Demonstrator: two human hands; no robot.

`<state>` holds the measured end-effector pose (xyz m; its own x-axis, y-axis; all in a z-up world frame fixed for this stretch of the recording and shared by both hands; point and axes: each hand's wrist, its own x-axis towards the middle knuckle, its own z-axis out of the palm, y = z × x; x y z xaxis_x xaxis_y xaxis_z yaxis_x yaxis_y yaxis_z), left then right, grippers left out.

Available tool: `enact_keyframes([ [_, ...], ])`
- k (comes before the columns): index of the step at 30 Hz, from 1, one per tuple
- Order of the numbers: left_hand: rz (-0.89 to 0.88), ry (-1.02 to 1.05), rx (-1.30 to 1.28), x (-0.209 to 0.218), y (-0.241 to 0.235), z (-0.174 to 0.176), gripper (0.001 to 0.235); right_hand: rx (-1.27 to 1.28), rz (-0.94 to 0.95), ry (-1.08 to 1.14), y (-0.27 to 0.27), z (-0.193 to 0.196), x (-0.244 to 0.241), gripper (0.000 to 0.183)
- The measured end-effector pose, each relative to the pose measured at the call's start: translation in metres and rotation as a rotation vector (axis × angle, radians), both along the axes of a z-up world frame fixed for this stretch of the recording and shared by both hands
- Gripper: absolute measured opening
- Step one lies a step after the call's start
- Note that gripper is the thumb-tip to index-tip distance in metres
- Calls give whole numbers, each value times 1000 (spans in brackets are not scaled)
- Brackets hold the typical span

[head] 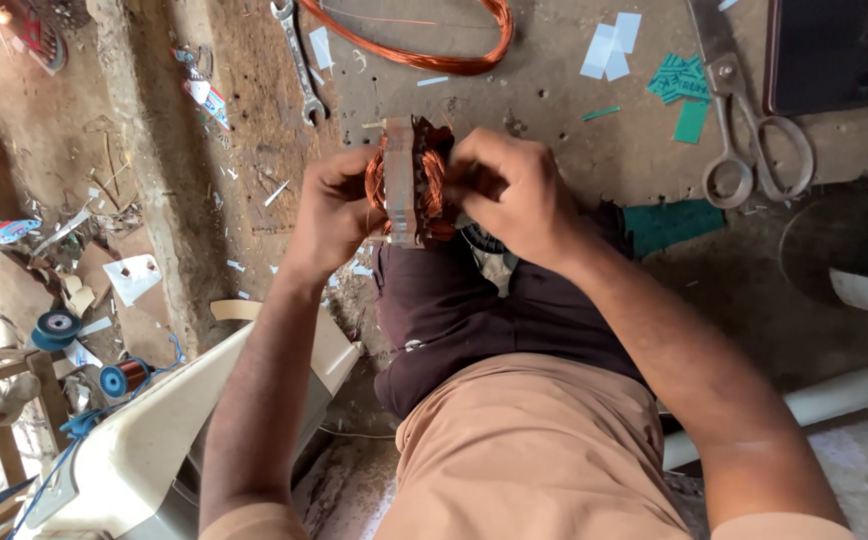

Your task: The recorder is inserting green insulation strips and winding copper coils into the slots of an electric motor stator core on a workshop table.

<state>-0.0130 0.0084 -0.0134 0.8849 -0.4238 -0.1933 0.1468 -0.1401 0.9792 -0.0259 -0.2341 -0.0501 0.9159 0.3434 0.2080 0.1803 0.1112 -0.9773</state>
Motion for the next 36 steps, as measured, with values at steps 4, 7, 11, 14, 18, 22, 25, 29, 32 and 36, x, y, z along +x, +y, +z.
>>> enact_keyframes([
  [4,135,-81,12,-4,-10,6,19,-411,-223,-512,-3,6,-3,23],
  [7,59,-601,381,-3,-18,19,19,-516,-250,-541,-4,9,-7,22],
  [11,54,-518,347,1,-14,17,24,-528,-269,-431,-3,2,-8,22],
  [14,29,-465,388,-1,-5,6,31,-516,-290,-380,0,-7,-9,17],
  [18,5,-457,349,-1,-8,9,38,-503,-299,-375,-2,2,-5,14],
  [22,14,-431,393,0,-10,13,38,-518,-261,-387,-4,12,-2,14],
  [25,-6,-485,376,-1,-9,10,39,-461,-297,-316,1,5,-5,14],
  [29,26,-449,396,-1,-11,11,32,-430,-390,-278,7,-10,-13,13],
  [32,45,-449,335,-3,-11,5,29,-473,-388,-331,5,0,-18,13],
  [36,167,-282,338,-10,0,-17,12,-535,-353,-361,9,22,-23,20],
])
